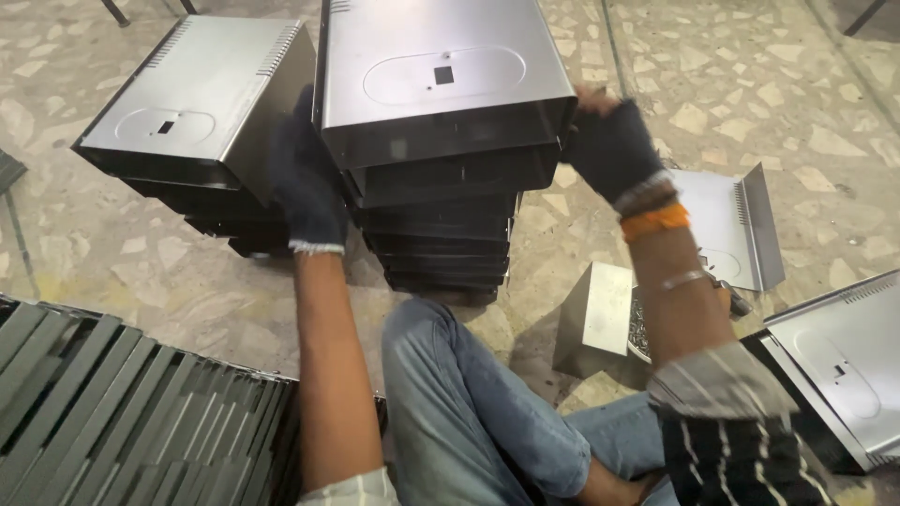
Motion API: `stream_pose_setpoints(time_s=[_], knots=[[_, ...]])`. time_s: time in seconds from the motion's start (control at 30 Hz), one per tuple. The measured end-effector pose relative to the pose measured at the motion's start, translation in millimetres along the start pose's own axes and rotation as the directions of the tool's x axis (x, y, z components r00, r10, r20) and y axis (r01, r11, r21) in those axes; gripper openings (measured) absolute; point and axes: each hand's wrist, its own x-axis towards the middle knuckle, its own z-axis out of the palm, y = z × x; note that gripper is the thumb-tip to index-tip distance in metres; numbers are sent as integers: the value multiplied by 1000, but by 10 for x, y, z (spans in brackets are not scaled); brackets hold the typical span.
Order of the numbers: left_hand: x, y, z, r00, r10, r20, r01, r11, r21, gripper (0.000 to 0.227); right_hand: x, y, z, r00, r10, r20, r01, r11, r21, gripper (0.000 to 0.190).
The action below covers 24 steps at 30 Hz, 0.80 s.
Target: The person sits on the floor and assembles sheet-metal enclosure boxes. They pick up metal side panels and covers, align them, hammer fasteners to secure the parts, and stack the finished boxes beside them.
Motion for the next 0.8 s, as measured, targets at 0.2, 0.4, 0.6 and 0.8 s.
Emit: stream_pose_setpoints(time_s=[0.2, 0.4, 0.6, 0.8], knots=[[271, -597, -458, 980, 172, -102, -120, 914, 388, 60, 436, 26, 441, 965, 121, -233, -9, 903, 431, 71], [248, 57, -376, 984, 57, -169, -26, 983, 181, 58, 375, -314, 975, 905, 156, -395, -17, 942, 334, 70], [772, 344, -916, 931, 356, 80, -343, 783, 519, 60, 775, -232, 1263, 929, 113, -352, 56, 898, 437, 61], [1027, 881, -1255, 809, 486, -330, -108, 676, 729, 56, 1453, -201, 1722, 961, -3, -277, 145, 857, 494, 54]])
